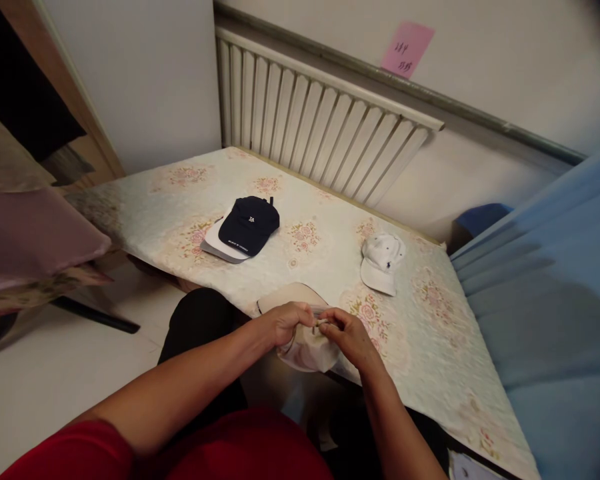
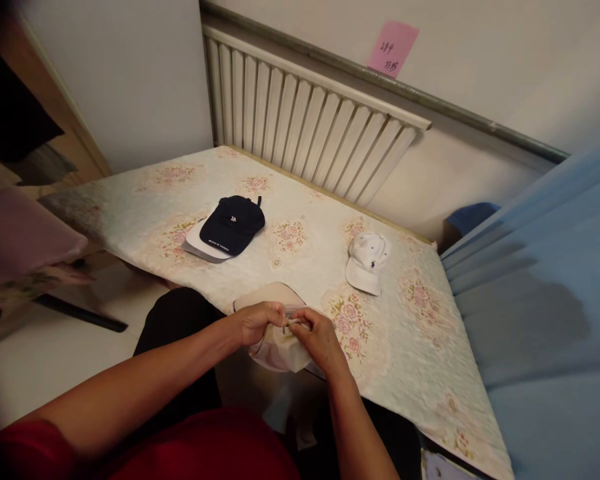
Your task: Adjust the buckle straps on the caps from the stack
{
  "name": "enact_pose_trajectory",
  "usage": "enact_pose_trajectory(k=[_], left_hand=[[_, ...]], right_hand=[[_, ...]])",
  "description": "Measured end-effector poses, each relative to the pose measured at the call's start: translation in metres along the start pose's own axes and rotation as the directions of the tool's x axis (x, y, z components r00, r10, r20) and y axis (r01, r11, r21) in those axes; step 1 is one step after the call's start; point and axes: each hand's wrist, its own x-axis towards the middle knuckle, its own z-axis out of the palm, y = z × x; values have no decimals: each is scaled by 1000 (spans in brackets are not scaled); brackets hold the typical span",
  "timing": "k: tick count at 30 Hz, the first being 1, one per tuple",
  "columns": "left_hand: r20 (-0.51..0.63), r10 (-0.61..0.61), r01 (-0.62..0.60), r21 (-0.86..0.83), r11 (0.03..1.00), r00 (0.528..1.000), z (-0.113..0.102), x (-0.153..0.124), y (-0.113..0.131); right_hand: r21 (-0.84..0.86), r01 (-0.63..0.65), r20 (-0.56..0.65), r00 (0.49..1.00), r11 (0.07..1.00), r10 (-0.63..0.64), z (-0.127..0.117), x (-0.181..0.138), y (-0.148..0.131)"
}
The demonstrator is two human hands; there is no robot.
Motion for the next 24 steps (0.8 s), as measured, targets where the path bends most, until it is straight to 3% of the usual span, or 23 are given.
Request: enact_pose_trajectory(k=[7, 17, 24], left_hand=[[-49, 45, -46, -11, 999, 998, 4, -3, 1], [-103, 114, -114, 11, 993, 988, 14, -7, 1], [-63, 135, -134, 30, 991, 989, 11, -9, 4]], right_hand=[[-87, 20, -34, 999, 996, -23, 5, -3, -8], [-228, -16, -178, 984, 973, -26, 18, -3, -13], [-186, 41, -114, 991, 982, -63, 8, -2, -7]])
